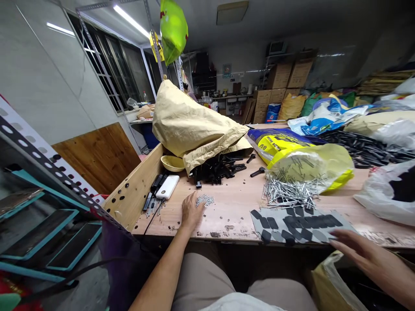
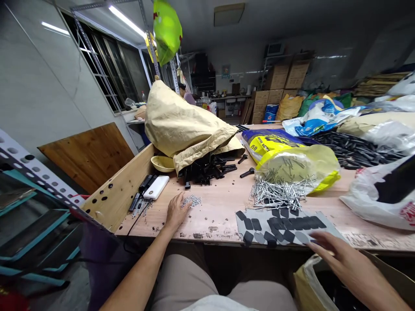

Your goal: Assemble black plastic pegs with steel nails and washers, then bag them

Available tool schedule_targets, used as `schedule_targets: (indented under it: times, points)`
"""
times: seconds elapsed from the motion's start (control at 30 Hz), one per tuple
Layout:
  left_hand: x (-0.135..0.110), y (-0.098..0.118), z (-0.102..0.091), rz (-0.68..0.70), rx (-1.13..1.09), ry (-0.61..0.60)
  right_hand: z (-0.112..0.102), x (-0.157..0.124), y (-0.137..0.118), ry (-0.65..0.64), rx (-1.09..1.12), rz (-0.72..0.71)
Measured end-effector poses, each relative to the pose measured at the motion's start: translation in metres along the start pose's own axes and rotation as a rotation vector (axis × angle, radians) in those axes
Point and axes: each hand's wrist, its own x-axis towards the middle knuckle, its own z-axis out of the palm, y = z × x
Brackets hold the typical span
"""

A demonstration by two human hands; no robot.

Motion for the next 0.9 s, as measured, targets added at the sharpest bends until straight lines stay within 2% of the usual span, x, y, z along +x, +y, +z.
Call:
schedule_targets:
  times: [0.03,0.1,0.23,0.33,0.43,0.53,0.63,0.77,0.9]
  points:
    - [0.000,0.000,0.001,-0.002,-0.005,0.008,0.010,0.018,-0.030,-0.085,-0.015,-0.011]
    - [-0.001,-0.001,0.001,-0.018,-0.019,0.023,0.039,0.053,-0.092,-0.156,-0.074,-0.145]
    - [-0.004,0.000,-0.002,-0.056,-0.042,0.039,0.116,0.114,-0.198,-0.262,-0.174,-0.421]
    - [-0.004,0.000,-0.004,-0.058,-0.072,0.044,0.177,0.148,-0.254,-0.282,-0.347,-0.480]
    - [-0.004,0.001,-0.004,-0.069,-0.104,0.046,0.224,0.172,-0.290,-0.278,-0.408,-0.480]
    - [-0.005,0.000,-0.005,-0.079,-0.123,0.052,0.253,0.186,-0.306,-0.283,-0.437,-0.476]
    - [-0.004,-0.001,-0.006,-0.081,-0.148,0.055,0.264,0.193,-0.304,-0.293,-0.470,-0.461]
    - [-0.003,-0.002,-0.007,-0.088,-0.178,0.056,0.259,0.193,-0.286,-0.293,-0.490,-0.449]
    - [-0.003,-0.001,-0.009,-0.103,-0.185,0.051,0.236,0.186,-0.261,-0.283,-0.494,-0.456]
